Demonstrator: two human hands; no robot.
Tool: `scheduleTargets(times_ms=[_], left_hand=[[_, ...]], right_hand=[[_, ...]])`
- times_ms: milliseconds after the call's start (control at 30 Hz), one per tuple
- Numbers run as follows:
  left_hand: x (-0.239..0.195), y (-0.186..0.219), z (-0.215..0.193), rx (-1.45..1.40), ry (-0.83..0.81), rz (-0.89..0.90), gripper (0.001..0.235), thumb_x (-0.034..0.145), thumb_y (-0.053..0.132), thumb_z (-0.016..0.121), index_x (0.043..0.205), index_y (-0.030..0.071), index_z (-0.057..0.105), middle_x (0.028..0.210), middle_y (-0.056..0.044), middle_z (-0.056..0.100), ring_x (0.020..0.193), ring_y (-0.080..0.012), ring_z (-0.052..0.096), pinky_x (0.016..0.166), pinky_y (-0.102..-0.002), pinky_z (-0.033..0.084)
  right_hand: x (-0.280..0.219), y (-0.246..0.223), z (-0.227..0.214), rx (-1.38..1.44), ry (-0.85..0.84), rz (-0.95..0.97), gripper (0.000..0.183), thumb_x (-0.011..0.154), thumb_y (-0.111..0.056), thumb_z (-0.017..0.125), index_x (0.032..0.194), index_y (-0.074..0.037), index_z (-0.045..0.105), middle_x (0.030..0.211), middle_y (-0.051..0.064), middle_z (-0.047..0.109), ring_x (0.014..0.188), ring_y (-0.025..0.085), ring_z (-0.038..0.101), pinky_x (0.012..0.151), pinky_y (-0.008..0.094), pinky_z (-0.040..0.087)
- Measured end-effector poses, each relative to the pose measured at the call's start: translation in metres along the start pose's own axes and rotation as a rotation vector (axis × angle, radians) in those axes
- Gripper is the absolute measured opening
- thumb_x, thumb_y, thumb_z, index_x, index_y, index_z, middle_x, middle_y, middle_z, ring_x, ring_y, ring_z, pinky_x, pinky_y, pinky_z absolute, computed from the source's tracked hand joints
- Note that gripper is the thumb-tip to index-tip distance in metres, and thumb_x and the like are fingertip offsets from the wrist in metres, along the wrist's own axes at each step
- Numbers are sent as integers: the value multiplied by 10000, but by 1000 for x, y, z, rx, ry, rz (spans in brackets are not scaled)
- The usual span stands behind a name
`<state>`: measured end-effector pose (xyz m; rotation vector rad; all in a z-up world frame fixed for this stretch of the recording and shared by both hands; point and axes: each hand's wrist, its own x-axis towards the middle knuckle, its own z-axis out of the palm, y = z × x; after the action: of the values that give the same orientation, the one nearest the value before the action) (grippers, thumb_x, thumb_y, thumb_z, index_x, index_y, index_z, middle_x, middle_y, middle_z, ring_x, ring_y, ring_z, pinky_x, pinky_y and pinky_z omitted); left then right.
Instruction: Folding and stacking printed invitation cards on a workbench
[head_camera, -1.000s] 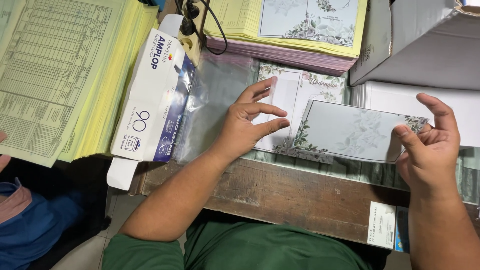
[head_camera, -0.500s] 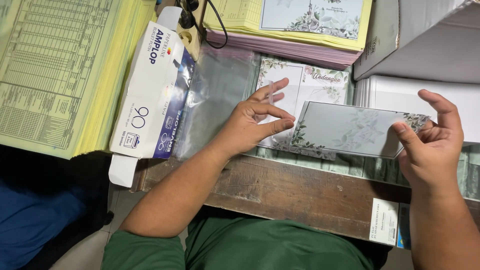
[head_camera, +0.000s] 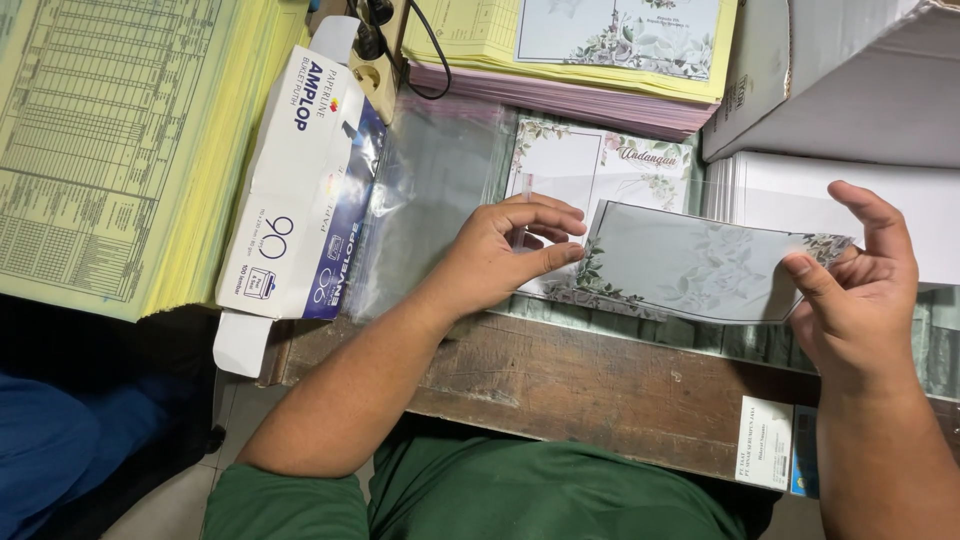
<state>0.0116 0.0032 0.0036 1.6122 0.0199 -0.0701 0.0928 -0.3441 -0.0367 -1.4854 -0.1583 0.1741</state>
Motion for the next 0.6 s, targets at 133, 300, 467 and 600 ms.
scheduleTargets(times_ms=[133,300,467,600], left_hand=[[0,-5,-1,7,-5,5,260,828,165,829,1072,121,754,1259,-64,719,1002,-126,722,944,-263,610],[0,-11,2,29,-32,10,84,868,207,787,924,145,782,1355,-84,691,1230,-151,614,957,-298,570],[2,-9,-5,-14,10,40,44,883,210,780,914,188,757,1410,-46,630,1176,-176,665,1041,-429,556],[1,0,-12,-28,95,92,52,938,203,704,959,156,699,1460,-62,581,1279,-230,605,1064,-464,531]], right_hand=[[-4,-9,9,-98,-35,-29,652,944,-111,691,1541,-136,430,615,-124,278,542,-41,350,648,123,457],[-4,-18,18,-166,-74,15,629,942,-83,628,1529,-151,410,560,-102,303,471,1,260,415,185,239],[-1,-1,8,-153,-11,-51,604,961,-96,695,1521,-137,471,656,-120,399,553,-58,364,673,115,436],[0,5,0,-64,63,-38,576,1002,-106,716,1530,-113,485,969,42,683,722,99,634,689,243,588]])
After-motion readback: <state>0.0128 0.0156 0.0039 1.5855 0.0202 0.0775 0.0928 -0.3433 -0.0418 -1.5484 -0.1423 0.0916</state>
